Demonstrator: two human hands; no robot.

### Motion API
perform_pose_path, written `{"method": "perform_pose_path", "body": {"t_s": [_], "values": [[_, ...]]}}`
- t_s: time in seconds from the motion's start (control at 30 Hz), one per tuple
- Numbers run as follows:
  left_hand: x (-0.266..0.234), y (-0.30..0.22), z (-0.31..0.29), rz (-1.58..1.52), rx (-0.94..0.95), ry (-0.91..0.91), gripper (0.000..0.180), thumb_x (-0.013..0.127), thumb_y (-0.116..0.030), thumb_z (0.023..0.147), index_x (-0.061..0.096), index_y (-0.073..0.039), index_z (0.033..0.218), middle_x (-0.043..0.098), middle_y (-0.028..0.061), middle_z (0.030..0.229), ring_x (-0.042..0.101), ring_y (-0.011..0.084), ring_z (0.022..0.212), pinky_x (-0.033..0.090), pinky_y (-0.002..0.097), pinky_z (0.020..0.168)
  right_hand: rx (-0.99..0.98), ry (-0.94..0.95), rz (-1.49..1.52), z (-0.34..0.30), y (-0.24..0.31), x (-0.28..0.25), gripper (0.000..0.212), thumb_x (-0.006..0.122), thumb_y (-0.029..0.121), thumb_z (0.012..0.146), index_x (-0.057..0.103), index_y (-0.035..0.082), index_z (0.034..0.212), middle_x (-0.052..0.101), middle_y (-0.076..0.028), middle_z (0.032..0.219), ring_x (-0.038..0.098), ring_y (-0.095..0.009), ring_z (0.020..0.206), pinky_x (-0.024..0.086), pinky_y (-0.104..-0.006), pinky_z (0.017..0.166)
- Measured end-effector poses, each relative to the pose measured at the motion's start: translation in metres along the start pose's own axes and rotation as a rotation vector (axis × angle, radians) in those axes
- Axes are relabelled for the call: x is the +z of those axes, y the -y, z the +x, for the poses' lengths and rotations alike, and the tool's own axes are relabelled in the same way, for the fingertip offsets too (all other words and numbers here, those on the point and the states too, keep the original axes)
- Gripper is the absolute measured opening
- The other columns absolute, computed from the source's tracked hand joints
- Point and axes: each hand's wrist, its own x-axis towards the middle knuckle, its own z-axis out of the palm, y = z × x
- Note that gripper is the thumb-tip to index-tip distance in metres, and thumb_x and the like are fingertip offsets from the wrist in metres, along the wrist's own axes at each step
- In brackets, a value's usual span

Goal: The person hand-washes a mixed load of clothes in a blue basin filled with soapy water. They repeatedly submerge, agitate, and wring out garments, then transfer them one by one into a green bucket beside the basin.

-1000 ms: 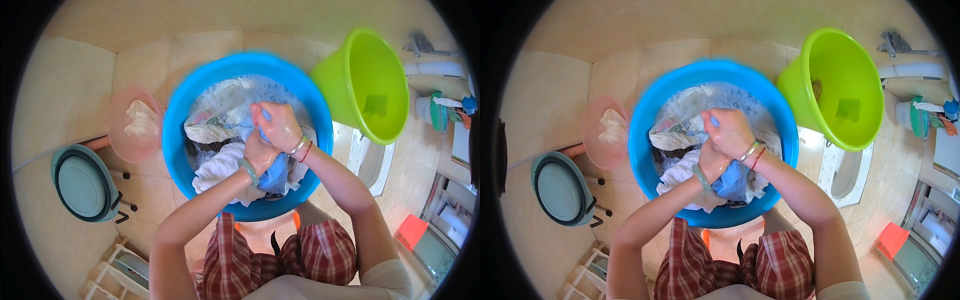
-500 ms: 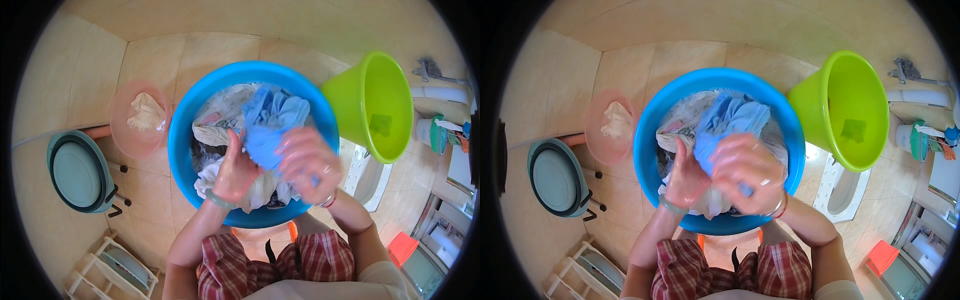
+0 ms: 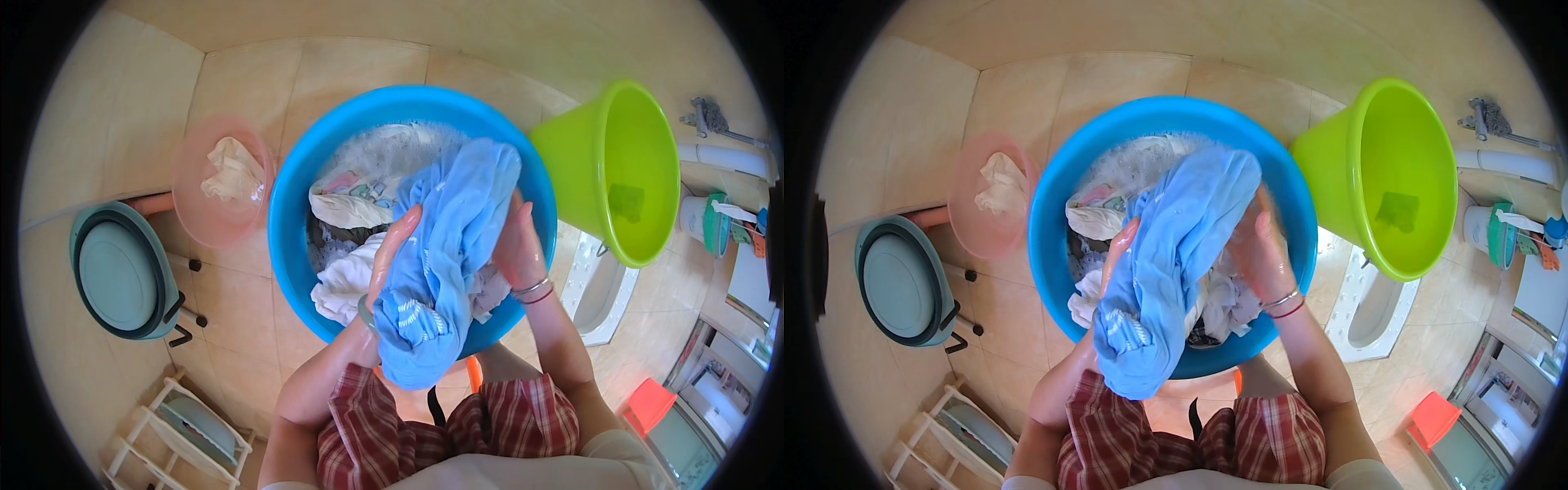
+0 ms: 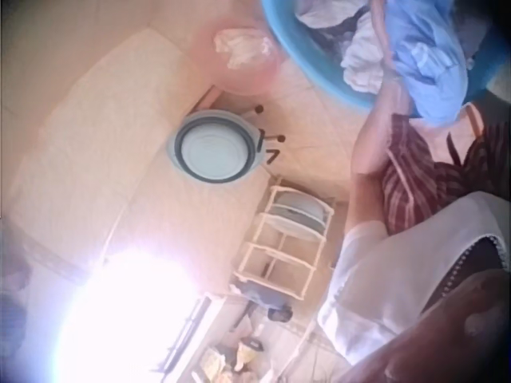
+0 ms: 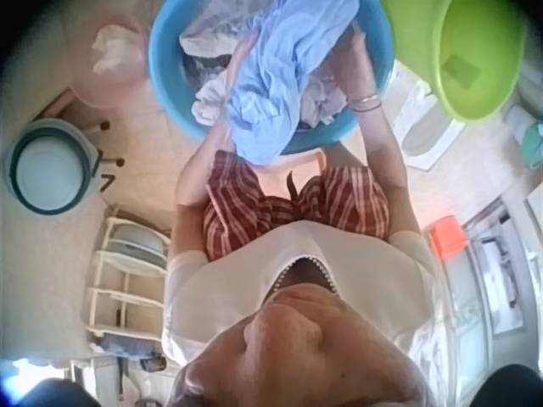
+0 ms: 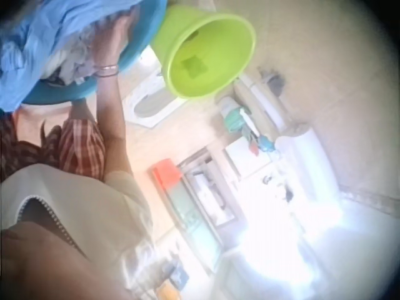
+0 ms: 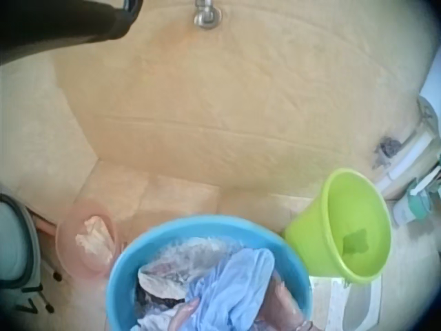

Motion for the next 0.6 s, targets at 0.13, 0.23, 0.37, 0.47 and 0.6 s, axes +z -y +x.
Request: {"method": "perform_pose_path", "body": {"t_s": [0.13, 0.23, 0.37, 0.47, 0.6], "values": [[-0.001, 0.026, 0.005, 0.019, -0.105, -0.030, 0.047, 0.065, -0.037, 0.091, 0.057, -0.009, 0.128, 0.068, 0.0069, 0.112, 0.065, 0.0201, 0.091, 0.054, 0.0342, 0.082, 0.205, 0.015, 0.331, 0.005, -0.018, -0.010, 0.077, 0.044, 0.056, 0.096, 0.022, 0.007, 0.152, 0.033, -0.012, 0.153, 0.036, -0.031, 0.138, 0.033, -0.0476, 0.112], [-0.013, 0.033, 0.003, 0.107, -0.064, -0.082, 0.060, 0.067, -0.037, 0.090, 0.045, -0.010, 0.140, 0.061, 0.0064, 0.123, 0.062, 0.0183, 0.104, 0.052, 0.0353, 0.089, 0.299, 0.207, 0.464, 0.029, 0.000, 0.010, 0.068, 0.047, 0.048, 0.097, 0.031, 0.003, 0.147, 0.048, -0.015, 0.138, 0.050, -0.029, 0.126, 0.042, -0.0442, 0.105], [-0.011, 0.039, 0.009, 0.460, 0.158, 0.045, 0.096, 0.076, -0.033, 0.084, 0.014, -0.011, 0.154, 0.037, 0.0124, 0.146, 0.046, 0.0234, 0.128, 0.042, 0.0379, 0.105, 0.179, -0.147, -0.029, 0.041, 0.009, -0.026, 0.042, 0.062, 0.025, 0.093, 0.055, 0.000, 0.126, 0.064, -0.015, 0.113, 0.063, -0.024, 0.104, 0.050, -0.0402, 0.094], [0.002, 0.042, 0.006, 0.990, 0.502, 0.073, 0.116, 0.086, -0.021, 0.072, 0.005, -0.010, 0.155, 0.032, 0.0198, 0.147, 0.041, 0.0291, 0.132, 0.037, 0.0401, 0.109, -0.051, -0.146, -0.549, 0.035, 0.029, 0.021, 0.030, 0.071, 0.011, 0.082, 0.062, -0.001, 0.108, 0.066, -0.010, 0.102, 0.064, -0.021, 0.094, 0.051, -0.0339, 0.087], [0.007, 0.031, 0.012, 1.578, 0.557, 0.021, 0.111, 0.082, -0.016, 0.075, 0.006, -0.002, 0.154, 0.031, 0.0169, 0.150, 0.034, 0.0236, 0.138, 0.030, 0.0347, 0.112, -0.265, -0.149, -0.938, 0.037, 0.021, 0.028, 0.060, 0.067, 0.006, 0.080, 0.043, 0.001, 0.135, 0.059, -0.017, 0.121, 0.059, -0.028, 0.110, 0.046, -0.0350, 0.096]]}}
